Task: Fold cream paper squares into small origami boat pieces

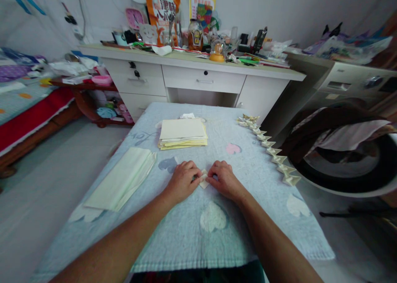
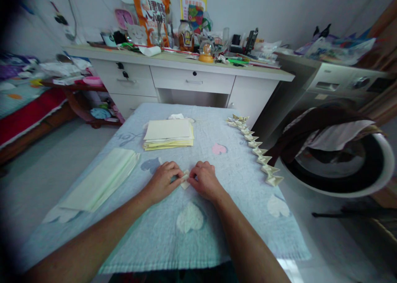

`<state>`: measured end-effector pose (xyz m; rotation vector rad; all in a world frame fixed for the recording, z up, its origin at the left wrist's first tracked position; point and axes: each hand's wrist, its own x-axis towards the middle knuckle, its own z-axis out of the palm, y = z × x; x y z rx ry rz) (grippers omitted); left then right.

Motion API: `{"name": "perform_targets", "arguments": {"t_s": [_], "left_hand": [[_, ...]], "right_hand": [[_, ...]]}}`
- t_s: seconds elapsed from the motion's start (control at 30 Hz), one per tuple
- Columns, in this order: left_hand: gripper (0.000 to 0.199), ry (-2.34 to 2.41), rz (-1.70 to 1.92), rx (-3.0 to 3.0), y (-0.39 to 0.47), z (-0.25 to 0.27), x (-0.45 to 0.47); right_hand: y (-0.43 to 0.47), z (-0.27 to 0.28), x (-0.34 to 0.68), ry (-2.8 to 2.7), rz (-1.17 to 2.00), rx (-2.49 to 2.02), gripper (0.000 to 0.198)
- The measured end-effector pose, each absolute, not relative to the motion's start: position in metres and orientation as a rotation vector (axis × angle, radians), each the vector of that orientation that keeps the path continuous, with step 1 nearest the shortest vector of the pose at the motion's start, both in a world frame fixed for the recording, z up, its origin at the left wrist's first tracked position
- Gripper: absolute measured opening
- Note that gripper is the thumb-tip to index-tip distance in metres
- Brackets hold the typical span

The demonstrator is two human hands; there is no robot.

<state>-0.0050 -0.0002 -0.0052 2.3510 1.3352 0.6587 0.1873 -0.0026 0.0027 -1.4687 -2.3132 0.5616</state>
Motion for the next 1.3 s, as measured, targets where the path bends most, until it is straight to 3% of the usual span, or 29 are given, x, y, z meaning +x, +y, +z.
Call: {"name": "perform_targets", "arguments": {"t_s": [0.6,1.0,1.3], "left_hand": [[0.007,1.385,0.634,2.304,0.002,-0.005,-0.012],[0.012,1.336,0.641,2.320,0.002,-0.005,-0.006],[0.009,1.406,0.645,2.310,0.002,-0.006,-0.011]], "right_hand": [[0.000,0.006,0.185,-2.350,0.486,-1.610,0.021],[-0.001,0.011,0.194,-2.361,0.602,-1.500,0.005],[-0.001,0.014,0.194,-2.386,0.583,-1.528,0.010]]}}
